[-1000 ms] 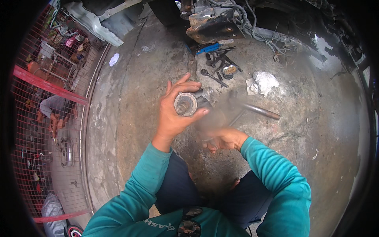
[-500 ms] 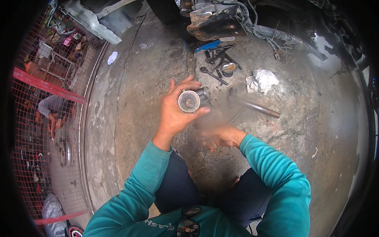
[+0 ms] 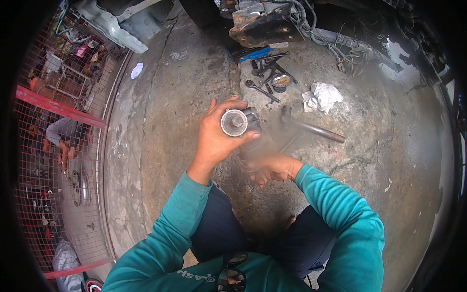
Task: The person sits on the floor and uses a hammer to strike a mechanical part, then disassembles it by hand. They retrieve a screwdriver from a toolbox and use it to scrape inside the part.
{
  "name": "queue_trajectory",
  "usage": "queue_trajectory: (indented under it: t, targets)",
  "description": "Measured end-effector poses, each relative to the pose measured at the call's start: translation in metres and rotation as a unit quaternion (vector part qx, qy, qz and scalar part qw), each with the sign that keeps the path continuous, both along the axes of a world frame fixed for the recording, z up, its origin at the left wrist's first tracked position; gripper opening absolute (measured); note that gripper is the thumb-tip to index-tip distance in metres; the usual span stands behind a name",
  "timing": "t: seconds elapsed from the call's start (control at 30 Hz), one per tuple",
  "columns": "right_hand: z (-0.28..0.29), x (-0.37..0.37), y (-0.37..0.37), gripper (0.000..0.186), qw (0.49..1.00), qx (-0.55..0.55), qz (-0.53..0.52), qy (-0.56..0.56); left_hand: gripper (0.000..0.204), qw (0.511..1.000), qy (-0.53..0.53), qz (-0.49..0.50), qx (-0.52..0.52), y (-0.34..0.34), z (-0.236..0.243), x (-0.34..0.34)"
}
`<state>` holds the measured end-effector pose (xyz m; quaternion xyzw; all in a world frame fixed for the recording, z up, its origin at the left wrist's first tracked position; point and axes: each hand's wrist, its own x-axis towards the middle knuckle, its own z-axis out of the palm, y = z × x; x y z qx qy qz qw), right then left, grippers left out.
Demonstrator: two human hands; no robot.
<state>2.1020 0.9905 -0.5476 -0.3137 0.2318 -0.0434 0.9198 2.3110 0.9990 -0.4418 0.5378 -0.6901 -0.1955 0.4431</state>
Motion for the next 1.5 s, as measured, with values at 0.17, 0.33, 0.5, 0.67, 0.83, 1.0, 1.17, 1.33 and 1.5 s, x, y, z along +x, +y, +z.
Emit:
queue_trajectory:
  t: [0.17,0.33,0.5,0.67,0.83,1.0,1.17,1.33,1.5]
  targets:
    - [0.004,-0.001,0.002,0.044,1.0,-0.006,-0.006,0.015,0.062,1.0,0.0,-0.007,-0.005,0.001,0.0,-0.001]
    - [-0.019,-0.005,0.0,0.037,1.0,-0.02,0.003,0.002,0.064,0.999,-0.016,-0.037,-0.025,0.002,0.003,-0.005]
    - [-0.026,-0.007,0.0,0.034,0.999,-0.03,0.011,0.01,0.065,0.998,-0.019,-0.051,-0.031,0.001,0.001,-0.006]
    - [-0.023,-0.007,0.002,0.03,0.999,-0.032,-0.003,0.013,0.067,0.998,0.008,-0.061,-0.025,0.0,0.002,-0.008]
    - [0.002,-0.001,0.005,0.031,0.998,-0.044,-0.037,0.025,0.069,0.995,0.088,-0.036,0.009,-0.005,-0.004,0.003]
    - [0.013,0.001,0.0,0.045,0.997,-0.063,-0.034,0.0,0.064,0.982,0.182,0.001,0.053,-0.005,0.002,0.009]
    - [0.006,0.004,-0.004,0.055,0.997,-0.081,0.011,0.0,0.063,0.982,0.178,0.018,0.06,-0.003,0.002,0.013]
    - [0.002,0.003,-0.002,0.056,0.997,-0.074,0.016,-0.006,0.064,0.973,0.197,0.04,0.116,0.0,0.007,0.01]
    - [0.009,0.001,-0.001,0.055,0.996,-0.085,0.02,0.005,0.065,0.976,0.175,0.037,0.122,0.001,0.01,0.01]
